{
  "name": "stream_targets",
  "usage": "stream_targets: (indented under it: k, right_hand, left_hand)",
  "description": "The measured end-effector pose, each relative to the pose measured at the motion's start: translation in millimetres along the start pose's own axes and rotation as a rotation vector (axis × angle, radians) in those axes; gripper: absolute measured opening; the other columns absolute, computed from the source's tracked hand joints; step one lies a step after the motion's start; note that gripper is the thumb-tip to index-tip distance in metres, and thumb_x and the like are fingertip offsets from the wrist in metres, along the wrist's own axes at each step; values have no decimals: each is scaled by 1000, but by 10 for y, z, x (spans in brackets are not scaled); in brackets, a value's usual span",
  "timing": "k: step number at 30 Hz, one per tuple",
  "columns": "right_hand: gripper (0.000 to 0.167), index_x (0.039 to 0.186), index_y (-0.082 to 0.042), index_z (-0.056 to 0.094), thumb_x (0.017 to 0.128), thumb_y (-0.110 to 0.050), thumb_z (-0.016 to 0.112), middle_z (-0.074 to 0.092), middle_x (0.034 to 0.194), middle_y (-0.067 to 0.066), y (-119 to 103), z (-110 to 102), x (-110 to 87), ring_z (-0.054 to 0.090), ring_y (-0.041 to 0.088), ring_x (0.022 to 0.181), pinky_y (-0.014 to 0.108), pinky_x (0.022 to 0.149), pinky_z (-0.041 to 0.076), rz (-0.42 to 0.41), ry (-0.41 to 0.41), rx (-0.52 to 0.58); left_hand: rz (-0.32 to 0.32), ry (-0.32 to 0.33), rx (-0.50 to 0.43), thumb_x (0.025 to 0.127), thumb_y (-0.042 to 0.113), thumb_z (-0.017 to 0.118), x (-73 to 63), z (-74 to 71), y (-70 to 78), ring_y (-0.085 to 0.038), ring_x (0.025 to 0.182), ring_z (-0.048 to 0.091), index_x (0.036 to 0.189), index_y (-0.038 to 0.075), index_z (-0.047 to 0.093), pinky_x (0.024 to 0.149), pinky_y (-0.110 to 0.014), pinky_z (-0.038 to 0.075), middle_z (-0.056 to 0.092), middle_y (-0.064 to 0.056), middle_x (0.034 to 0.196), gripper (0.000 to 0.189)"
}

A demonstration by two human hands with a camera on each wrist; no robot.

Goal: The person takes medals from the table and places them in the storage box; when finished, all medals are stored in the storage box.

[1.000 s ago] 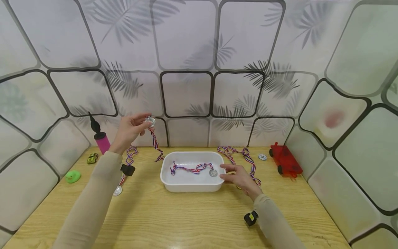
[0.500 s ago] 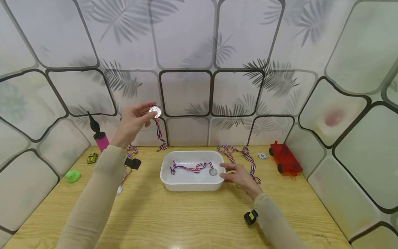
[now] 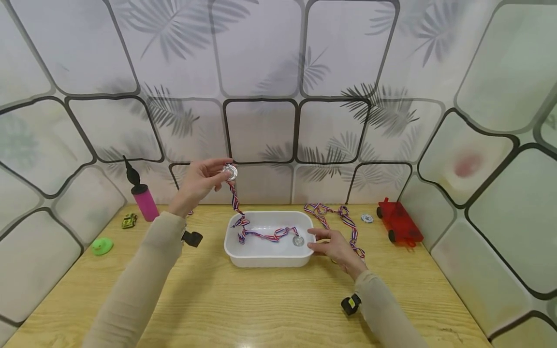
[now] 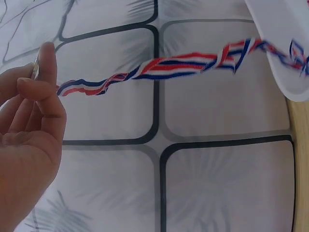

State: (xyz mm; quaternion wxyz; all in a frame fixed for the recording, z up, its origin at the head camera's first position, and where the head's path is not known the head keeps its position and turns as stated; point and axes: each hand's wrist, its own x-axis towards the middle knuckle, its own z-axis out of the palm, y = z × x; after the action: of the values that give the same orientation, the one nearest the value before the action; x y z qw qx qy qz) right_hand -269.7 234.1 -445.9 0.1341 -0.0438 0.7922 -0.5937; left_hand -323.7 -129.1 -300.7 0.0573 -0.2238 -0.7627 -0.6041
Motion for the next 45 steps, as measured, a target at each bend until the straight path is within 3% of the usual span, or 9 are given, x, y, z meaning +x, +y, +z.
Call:
stream_targets:
  k: [3,7,11,20,26,32,37,41,45]
  right_hand:
    - [56,142,2,47,91,-10,69,38,137,29,3,0,4,64,17,94,29,83,59,6,4,0]
    - [56,142,0,49,91,-13,70,39,138,28,16,-11,13,64,18,96,29,83,59,7,14,-21]
    - [56,141,-1,50,90,-15,71,42,137,26,30,-18,25,63,18,98,29,83,59,7,21,-43]
    - [58,142,2,47,91,-12,70,38,137,29,22,3,13,63,18,95,26,81,59,12,6,-7]
    - [58,142,1,47,91,-12,70,38,137,29,31,-6,17,63,19,96,26,81,59,11,9,-1]
    - [58,142,1,48,90,-13,71,40,136,27,50,-11,26,64,18,95,29,83,59,6,9,0]
    - [58,142,2,48,90,-13,71,41,133,27,46,-1,22,63,19,95,30,83,59,2,8,-3]
    - [58,142,2,48,90,-14,71,40,136,28,38,-5,22,64,19,97,29,83,59,5,8,-3]
    - [57,141,1,50,90,-12,71,41,136,27,33,-2,18,64,18,96,30,83,59,14,16,2]
  left_hand:
    - [-8,2,18,94,10,66,-27,18,-64,-9,58,56,130,7,62,51,-20,43,70,-18,113,36]
    - [-27,-40,47,94,12,66,-76,47,-177,-12,60,60,128,9,64,51,-22,44,71,-20,106,34]
    - [-86,-99,82,94,13,66,-127,111,-315,-14,65,64,128,11,64,53,-23,48,73,-20,103,34]
    - [-122,-199,100,94,10,65,-112,357,-507,-15,67,66,129,7,63,52,-21,47,73,-16,102,35]
    - [-140,-245,119,94,11,65,-59,548,-574,-23,81,72,131,8,61,57,-26,51,71,-13,109,37]
    - [-171,-245,100,95,9,63,0,752,-678,-18,75,70,130,11,59,47,-21,41,72,-11,108,34]
    - [-204,-230,53,95,5,62,24,931,-779,-13,69,69,126,8,57,51,-21,44,72,-15,101,31]
    - [-260,-202,17,93,1,64,14,1084,-827,-19,70,71,124,2,59,62,-35,59,69,-17,97,31]
    - [-309,-159,-25,91,-3,64,19,1222,-879,-20,68,71,122,-3,62,78,-49,60,66,-18,95,31]
